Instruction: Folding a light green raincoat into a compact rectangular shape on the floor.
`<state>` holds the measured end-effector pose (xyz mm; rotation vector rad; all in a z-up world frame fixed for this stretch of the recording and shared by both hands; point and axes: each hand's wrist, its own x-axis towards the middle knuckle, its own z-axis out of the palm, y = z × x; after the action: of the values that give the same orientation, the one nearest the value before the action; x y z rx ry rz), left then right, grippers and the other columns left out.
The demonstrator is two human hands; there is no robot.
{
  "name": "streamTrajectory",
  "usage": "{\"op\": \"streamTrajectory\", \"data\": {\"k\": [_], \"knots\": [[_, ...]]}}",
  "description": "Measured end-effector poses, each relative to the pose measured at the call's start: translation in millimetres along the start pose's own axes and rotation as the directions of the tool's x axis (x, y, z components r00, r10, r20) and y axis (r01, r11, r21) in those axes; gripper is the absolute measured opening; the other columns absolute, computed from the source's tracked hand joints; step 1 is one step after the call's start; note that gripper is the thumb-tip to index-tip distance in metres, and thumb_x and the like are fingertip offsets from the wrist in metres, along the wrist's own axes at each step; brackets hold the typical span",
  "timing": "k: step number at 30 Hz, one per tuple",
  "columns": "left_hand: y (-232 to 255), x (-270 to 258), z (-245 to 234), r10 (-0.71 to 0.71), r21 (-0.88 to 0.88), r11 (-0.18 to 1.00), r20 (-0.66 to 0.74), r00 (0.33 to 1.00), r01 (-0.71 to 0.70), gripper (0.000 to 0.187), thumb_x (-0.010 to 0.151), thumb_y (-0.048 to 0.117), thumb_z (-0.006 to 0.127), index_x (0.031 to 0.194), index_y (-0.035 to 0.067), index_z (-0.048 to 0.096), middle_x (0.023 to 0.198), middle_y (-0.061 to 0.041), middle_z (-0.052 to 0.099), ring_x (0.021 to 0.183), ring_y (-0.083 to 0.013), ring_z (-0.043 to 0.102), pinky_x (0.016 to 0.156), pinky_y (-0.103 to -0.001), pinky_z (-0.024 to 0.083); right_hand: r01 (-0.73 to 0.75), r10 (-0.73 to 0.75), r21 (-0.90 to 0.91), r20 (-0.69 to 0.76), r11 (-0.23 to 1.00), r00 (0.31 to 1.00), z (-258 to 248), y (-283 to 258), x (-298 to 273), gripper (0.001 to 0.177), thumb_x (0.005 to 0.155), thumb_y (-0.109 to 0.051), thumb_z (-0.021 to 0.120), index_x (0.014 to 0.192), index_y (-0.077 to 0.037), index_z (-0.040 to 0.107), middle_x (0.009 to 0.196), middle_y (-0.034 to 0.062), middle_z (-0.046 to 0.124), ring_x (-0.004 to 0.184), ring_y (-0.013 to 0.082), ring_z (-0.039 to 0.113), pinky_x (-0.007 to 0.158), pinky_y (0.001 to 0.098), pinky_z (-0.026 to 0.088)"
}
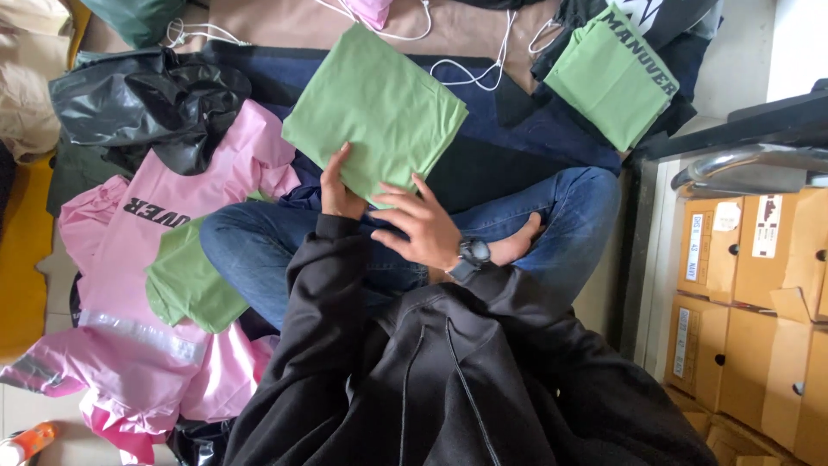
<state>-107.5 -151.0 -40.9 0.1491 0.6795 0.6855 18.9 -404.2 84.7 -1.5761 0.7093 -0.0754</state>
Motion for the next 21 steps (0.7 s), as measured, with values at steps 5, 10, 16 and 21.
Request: {"op": "streamTrajectory", "data": {"k": [5,10,16,21], "knots": [[21.0,-55.2,71.3,-0.096,0.134,0.986,-0.028,0.995,0.099,0.022,0.084,0.015,0.079,0.103,0.005,0.073,0.099,-0.02,0.078,0.082,-0.0338,0.079,0.075,-0.045,0.067,0.854,-0.721,0.412,0.69,0.317,-0.065,39.6,-96.2,-66.4,0.031,0.084,-0.031,0.088,0.102,-0.011,0.073,0.104,0.0063,0.066,0.103,0.0292,0.066,0.096,0.0412,0.053],[0.2,7.2,-52.0,-0.258,0.31,0.925,0.089,0.962,0.219,0.032,0.078,0.008,0.074,0.108,-0.002,0.072,0.097,-0.023,0.077,0.087,-0.0363,0.078,0.083,-0.05,0.063,0.618,-0.419,0.285,0.904,0.733,0.081,67.6,-88.4,33.3,0.093,0.084,-0.021,0.096,0.156,-0.006,0.039,0.158,0.0163,0.041,0.146,0.0341,0.041,0.123,0.0511,0.036],[4.9,-28.0,-12.4,-0.442,0.568,0.771,0.149,0.885,0.289,0.045,0.075,0.004,0.077,0.119,0.001,0.066,0.105,-0.025,0.072,0.094,-0.0444,0.073,0.09,-0.06,0.057,-0.163,0.409,-0.402,0.912,0.901,0.008,29.3,-20.9,79.8,0.055,0.079,-0.003,0.085,0.129,0.001,0.063,0.124,0.0207,0.07,0.11,0.0386,0.07,0.091,0.0604,0.057],[-9.6,-22.2,13.1,-0.452,0.648,0.7,0.078,0.888,0.299,0.049,0.094,0.044,0.073,0.131,0.014,0.064,0.124,-0.018,0.069,0.111,-0.0405,0.068,0.092,-0.059,0.057,-0.352,0.483,-0.415,0.866,0.839,0.131,18.9,-26.6,79.1,0.052,0.074,0.007,0.087,0.123,0.0,0.07,0.115,0.0214,0.074,0.1,0.0391,0.074,0.088,0.0597,0.059]]}}
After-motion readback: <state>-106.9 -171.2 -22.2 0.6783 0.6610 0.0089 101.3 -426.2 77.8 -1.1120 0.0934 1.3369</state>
